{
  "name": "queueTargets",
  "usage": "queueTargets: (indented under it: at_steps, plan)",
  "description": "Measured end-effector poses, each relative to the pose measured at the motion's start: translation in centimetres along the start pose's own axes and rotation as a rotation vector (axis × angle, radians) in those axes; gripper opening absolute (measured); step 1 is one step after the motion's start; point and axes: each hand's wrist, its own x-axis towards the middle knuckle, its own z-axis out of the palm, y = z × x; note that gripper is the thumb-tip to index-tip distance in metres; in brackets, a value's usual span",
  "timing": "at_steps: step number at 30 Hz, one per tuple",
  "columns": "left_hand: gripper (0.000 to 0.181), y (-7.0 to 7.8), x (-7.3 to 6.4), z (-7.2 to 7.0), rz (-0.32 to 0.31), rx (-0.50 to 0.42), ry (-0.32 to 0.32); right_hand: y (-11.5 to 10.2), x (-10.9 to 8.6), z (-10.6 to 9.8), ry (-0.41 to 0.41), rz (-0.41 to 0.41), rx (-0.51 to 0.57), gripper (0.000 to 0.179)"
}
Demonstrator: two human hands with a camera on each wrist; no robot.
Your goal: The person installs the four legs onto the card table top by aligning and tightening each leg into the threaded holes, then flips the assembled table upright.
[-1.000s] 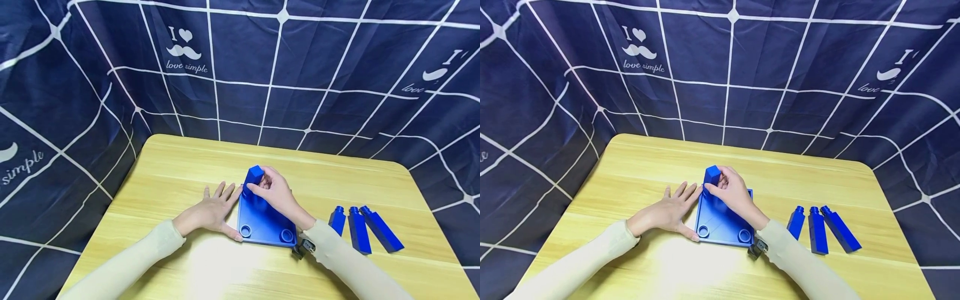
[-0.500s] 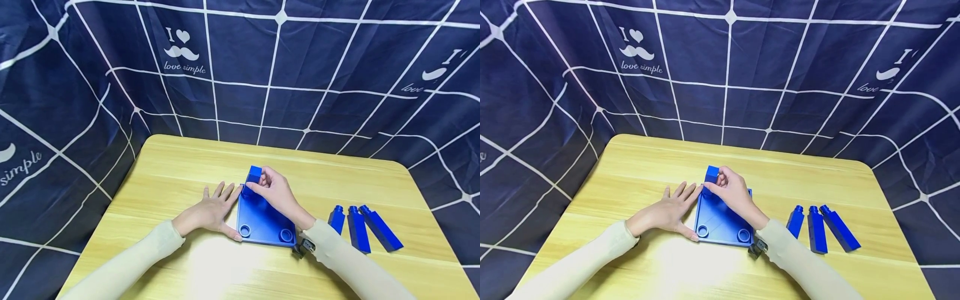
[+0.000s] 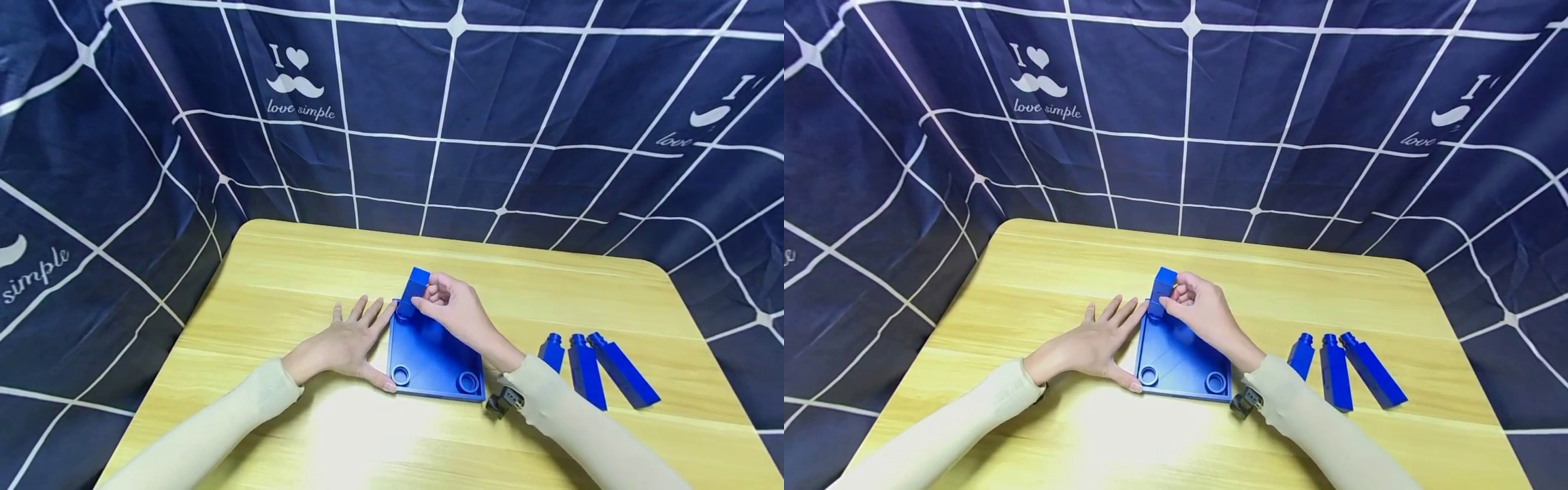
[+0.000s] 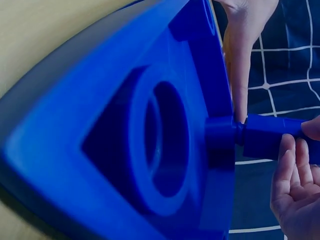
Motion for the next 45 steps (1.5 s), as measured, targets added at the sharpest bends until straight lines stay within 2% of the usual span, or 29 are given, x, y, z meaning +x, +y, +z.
queueTargets:
  at_steps: [7, 13, 21, 28, 34, 36, 40, 45]
  plan:
    - [0.149, 0.0, -0.1, 0.0, -0.006, -0.002, 0.0, 0.1, 0.0, 0.0, -0.006, 0.001, 0.037, 0.021]
    - [0.149, 0.0, -0.2, 0.0, -0.007, 0.001, -0.001, 0.2, 0.1, 0.3, 0.006, -0.031, -0.011, 0.027]
    - [0.149, -0.1, -0.2, 0.2, -0.001, 0.004, 0.006, 0.4, 0.4, 0.5, -0.034, -0.02, -0.003, 0.036]
    - [0.148, 0.0, -0.2, 0.3, 0.002, 0.006, 0.016, 0.7, 0.3, 0.9, -0.029, -0.005, -0.029, 0.038]
    - [0.148, 0.1, -0.2, 0.3, 0.0, 0.01, 0.016, 0.7, 0.4, 1.2, -0.009, -0.033, -0.03, 0.056]
    - [0.148, 0.1, -0.2, 0.3, 0.0, 0.007, 0.015, 0.7, 0.5, 1.2, -0.014, -0.052, -0.065, 0.052]
    - [0.149, 0.1, -0.1, 0.4, -0.001, -0.003, 0.014, 0.7, 0.5, 1.1, -0.028, -0.057, -0.118, 0.031]
    - [0.149, 0.0, -0.1, 0.5, -0.001, -0.006, 0.02, 0.8, 0.4, 1.1, -0.034, -0.052, -0.071, 0.022]
